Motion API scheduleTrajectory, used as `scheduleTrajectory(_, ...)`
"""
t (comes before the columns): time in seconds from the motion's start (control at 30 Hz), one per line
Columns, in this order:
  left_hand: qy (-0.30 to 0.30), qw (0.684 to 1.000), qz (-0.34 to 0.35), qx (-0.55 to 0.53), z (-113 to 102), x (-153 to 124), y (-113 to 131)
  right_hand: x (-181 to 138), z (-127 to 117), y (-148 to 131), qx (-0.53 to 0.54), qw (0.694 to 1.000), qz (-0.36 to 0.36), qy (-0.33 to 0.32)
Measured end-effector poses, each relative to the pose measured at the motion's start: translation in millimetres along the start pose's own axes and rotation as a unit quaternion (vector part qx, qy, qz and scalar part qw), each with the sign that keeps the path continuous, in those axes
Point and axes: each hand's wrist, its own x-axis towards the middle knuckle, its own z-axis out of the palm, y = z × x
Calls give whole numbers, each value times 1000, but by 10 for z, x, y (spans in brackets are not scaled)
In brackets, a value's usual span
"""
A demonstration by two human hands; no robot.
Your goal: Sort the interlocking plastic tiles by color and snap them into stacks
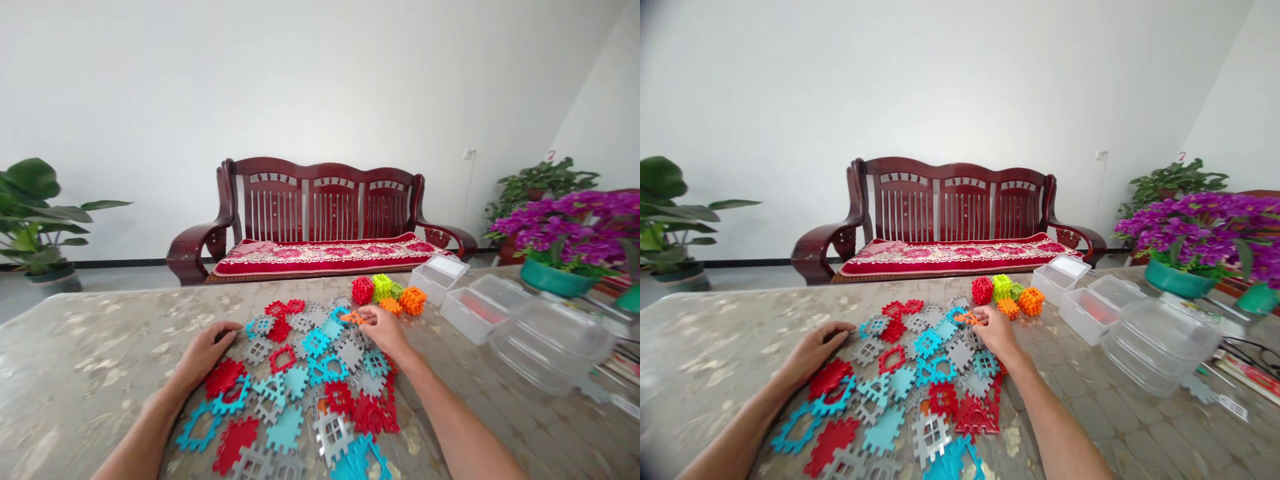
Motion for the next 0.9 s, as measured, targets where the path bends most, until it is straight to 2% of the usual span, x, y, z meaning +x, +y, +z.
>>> scheduleTrajectory(0.13,1,1000,-7,3,2,7,-12,111,-210,204,-29,991,23,125)
scheduleTrajectory(0.23,-3,1000,-3,6,7,11,-25,159,-391,391,-88,980,53,172)
scheduleTrajectory(0.37,-9,1000,6,10,12,8,-49,156,-509,521,-137,968,79,196)
scheduleTrajectory(0.7,-9,1000,-3,15,-1,2,-37,107,-528,538,-134,956,75,252)
scheduleTrajectory(0.9,-7,1000,6,11,0,8,-40,116,-481,642,-147,956,61,244)
